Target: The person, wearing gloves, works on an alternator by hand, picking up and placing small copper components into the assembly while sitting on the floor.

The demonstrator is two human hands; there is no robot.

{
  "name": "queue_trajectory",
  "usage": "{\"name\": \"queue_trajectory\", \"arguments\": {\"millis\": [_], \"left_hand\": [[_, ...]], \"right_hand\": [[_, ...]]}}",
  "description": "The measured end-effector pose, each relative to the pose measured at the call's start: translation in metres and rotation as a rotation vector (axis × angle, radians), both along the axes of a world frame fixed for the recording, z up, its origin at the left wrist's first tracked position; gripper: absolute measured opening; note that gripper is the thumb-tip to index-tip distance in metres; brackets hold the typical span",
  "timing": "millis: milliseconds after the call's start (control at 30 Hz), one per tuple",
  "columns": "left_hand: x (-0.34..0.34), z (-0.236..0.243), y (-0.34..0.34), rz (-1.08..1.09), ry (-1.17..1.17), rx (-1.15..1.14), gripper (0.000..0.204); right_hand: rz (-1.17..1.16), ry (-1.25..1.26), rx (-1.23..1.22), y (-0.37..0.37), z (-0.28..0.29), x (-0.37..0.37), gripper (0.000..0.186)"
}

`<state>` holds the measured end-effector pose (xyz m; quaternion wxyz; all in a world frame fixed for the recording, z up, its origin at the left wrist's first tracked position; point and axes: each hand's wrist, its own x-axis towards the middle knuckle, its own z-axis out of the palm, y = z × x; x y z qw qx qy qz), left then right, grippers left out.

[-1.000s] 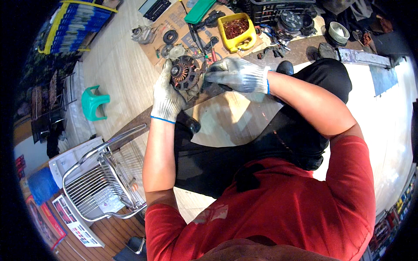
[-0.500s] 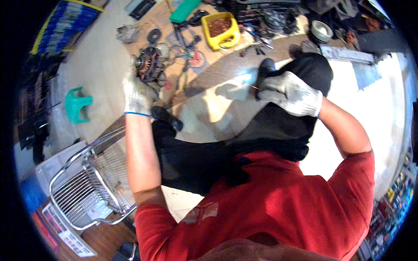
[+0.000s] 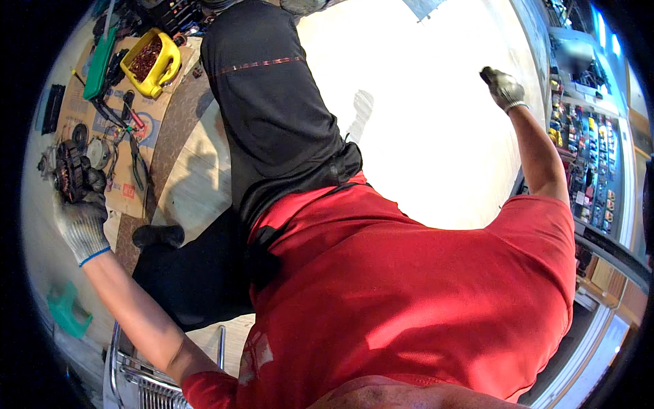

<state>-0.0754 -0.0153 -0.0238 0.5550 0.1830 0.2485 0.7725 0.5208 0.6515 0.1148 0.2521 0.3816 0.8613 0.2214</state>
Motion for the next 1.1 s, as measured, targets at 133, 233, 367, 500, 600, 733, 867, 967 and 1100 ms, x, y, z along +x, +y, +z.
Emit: {"name": "queue_trajectory", "arguments": {"millis": [133, 233, 367, 500, 600, 733, 867, 967, 1100], "left_hand": [[0.048, 0.044, 0.036, 0.815, 0.029, -0.764, 0.052], [0.062, 0.058, 0.04, 0.868, 0.033, -0.793, 0.054], [0.034, 0.006, -0.005, 0.685, -0.123, -0.59, 0.051], [0.072, 0.045, 0.031, 0.82, -0.062, -0.774, 0.044], [0.067, 0.039, 0.025, 0.716, -0.162, -0.624, 0.041], [0.083, 0.051, 0.038, 0.768, -0.041, -0.717, 0.035], [0.08, 0.051, 0.038, 0.725, -0.11, -0.645, 0.035], [0.078, 0.049, 0.036, 0.684, -0.004, -0.572, 0.037], [0.077, 0.044, 0.03, 0.657, 0.046, -0.617, 0.04]], "right_hand": [[-0.098, -0.039, 0.053, 0.03, -0.009, 0.074, 0.035], [-0.135, -0.088, -0.008, 0.003, -0.026, 0.066, 0.03], [-0.107, -0.291, -0.551, 0.04, -0.099, 0.122, 0.035], [-0.326, -0.216, -0.483, -0.003, -0.12, 0.001, 0.057], [0.158, 0.678, -0.596, 0.022, -0.125, -0.083, 0.034], [0.401, 1.17, -0.795, -0.19, -0.021, -0.317, 0.03], [0.595, 0.639, -1.199, -0.352, 0.007, -0.407, 0.04], [0.518, 0.203, -1.507, -0.405, -0.021, -0.444, 0.044], [0.163, 0.305, -1.818, -0.424, -0.059, -0.453, 0.033]]}}
